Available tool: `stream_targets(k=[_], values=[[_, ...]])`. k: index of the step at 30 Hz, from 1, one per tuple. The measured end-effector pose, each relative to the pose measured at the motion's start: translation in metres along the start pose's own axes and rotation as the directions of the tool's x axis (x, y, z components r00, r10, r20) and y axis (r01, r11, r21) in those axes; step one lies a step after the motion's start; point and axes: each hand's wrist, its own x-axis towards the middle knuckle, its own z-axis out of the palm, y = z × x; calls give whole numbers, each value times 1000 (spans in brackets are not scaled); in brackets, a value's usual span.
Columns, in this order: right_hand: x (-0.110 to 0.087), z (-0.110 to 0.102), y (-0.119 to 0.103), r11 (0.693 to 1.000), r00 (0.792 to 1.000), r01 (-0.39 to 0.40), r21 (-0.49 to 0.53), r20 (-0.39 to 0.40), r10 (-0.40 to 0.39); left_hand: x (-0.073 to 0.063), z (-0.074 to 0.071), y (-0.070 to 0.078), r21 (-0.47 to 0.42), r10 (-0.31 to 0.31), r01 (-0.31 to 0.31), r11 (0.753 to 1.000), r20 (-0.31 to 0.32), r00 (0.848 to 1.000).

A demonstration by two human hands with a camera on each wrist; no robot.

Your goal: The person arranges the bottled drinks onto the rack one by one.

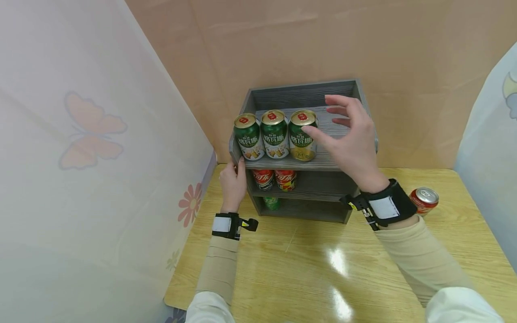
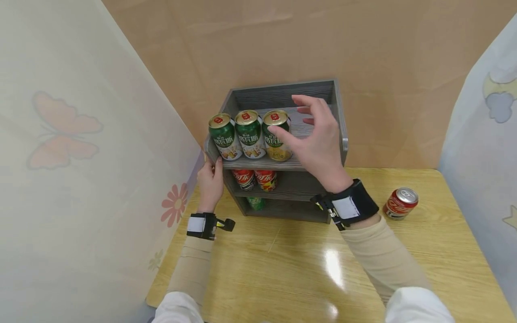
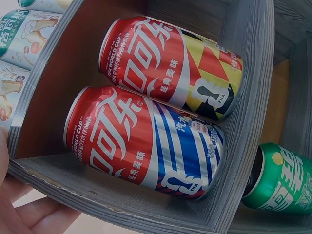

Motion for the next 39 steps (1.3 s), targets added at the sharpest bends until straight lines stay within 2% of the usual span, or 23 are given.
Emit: stream_targets(k=[8, 14, 17, 20, 28, 31, 39], values=[[3, -16, -17, 996, 992, -54, 69, -110, 62, 0, 0, -1, 2, -9, 9, 1000, 3, 1000], [5, -33, -15, 991, 978, -13, 130, -203, 40, 0, 1, -2, -6, 9, -9, 1000, -5, 1000], [7, -42, -12, 993, 970, 8, 120, -241, 21, 0, 1, -2, -9, 13, -13, 1000, -5, 1000], [9, -51, -10, 994, 962, -6, 107, -270, 35, 0, 1, -2, -9, 20, -20, 1000, -4, 1000], [11, -74, -11, 994, 932, -88, 68, -348, 106, 0, 1, -3, -7, 14, -14, 1000, 6, 1000], [11, -83, -10, 988, 917, -143, 51, -369, 151, -1, 1, -3, -11, 9, -9, 1000, 7, 1000], [11, -105, 1, 958, 874, -287, -16, -413, 255, -1, 1, -1, -10, 24, -24, 1000, -7, 1000]])
